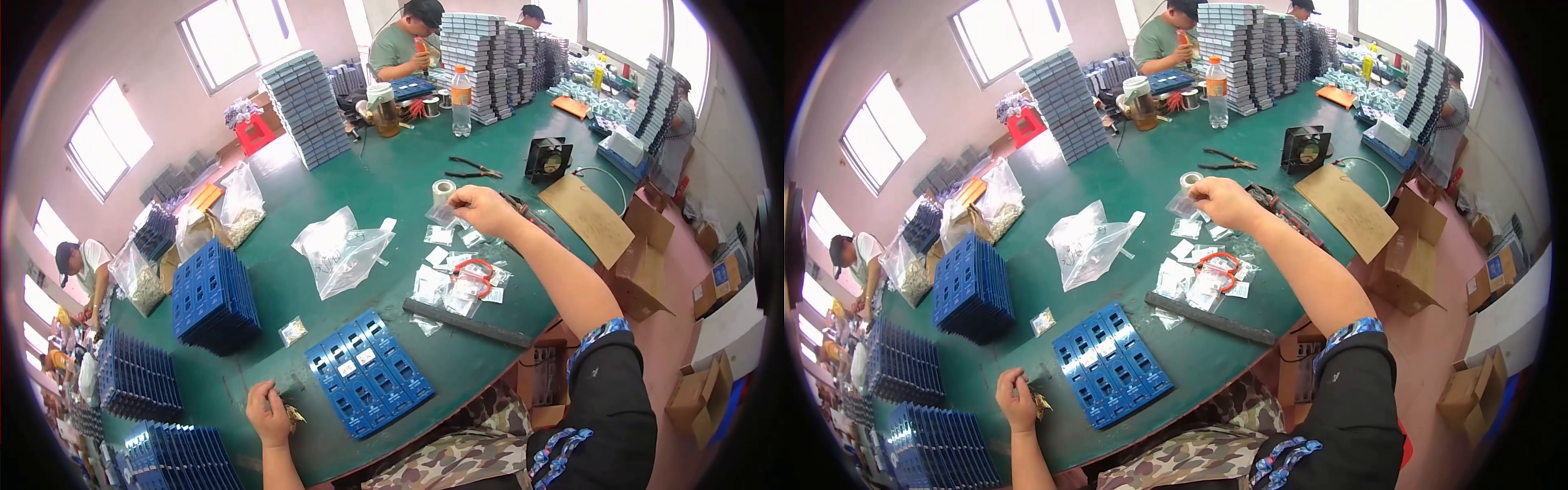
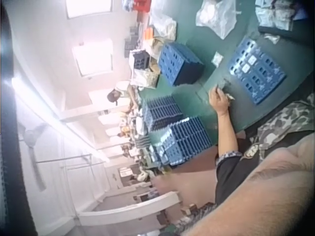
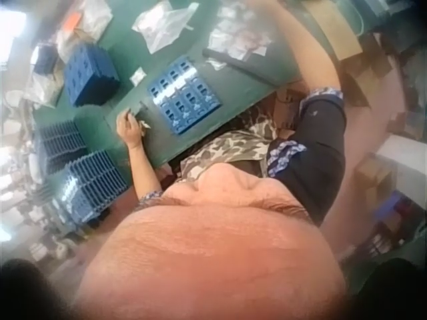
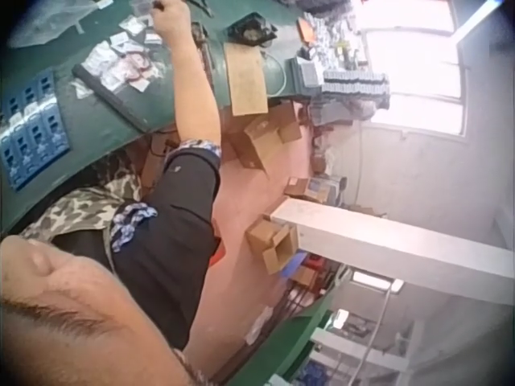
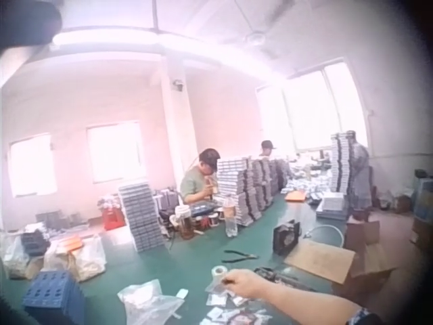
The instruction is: Manually inserting gold-colored pins or components into a blue plastic tray.
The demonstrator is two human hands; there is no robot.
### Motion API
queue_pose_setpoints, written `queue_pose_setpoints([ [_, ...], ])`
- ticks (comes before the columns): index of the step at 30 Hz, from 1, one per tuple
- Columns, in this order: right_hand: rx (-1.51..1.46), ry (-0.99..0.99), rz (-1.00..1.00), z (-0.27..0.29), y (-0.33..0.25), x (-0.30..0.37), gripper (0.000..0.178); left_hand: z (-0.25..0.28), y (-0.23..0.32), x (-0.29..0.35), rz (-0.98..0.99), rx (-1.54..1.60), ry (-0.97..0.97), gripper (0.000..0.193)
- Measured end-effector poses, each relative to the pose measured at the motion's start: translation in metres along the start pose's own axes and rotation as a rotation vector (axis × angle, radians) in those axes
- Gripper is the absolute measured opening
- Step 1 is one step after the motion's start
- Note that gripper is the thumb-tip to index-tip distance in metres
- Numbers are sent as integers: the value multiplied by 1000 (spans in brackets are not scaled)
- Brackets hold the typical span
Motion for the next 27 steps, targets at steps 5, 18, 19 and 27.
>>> queue_pose_setpoints([
  [5,5,-7,-11,1,-2,6,17,-2,-3,1,43,30,-15,15],
  [18,276,-7,-43,-11,18,11,18,-2,-4,0,8,-21,-12,14],
  [19,301,0,-48,-14,23,6,17,-3,-3,-1,3,-20,-11,14],
  [27,535,-218,-303,-69,21,-30,22,-5,-1,1,31,15,-35,15],
])
Point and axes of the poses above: each hand's wrist, its own x-axis away from the middle knuckle, its own z-axis out of the back of the hand, y = z × x, the point moved 4 cm from there along -x, towards the middle knuckle, and after that the axes turned 14 degrees about -y, right-handed, at the moved point
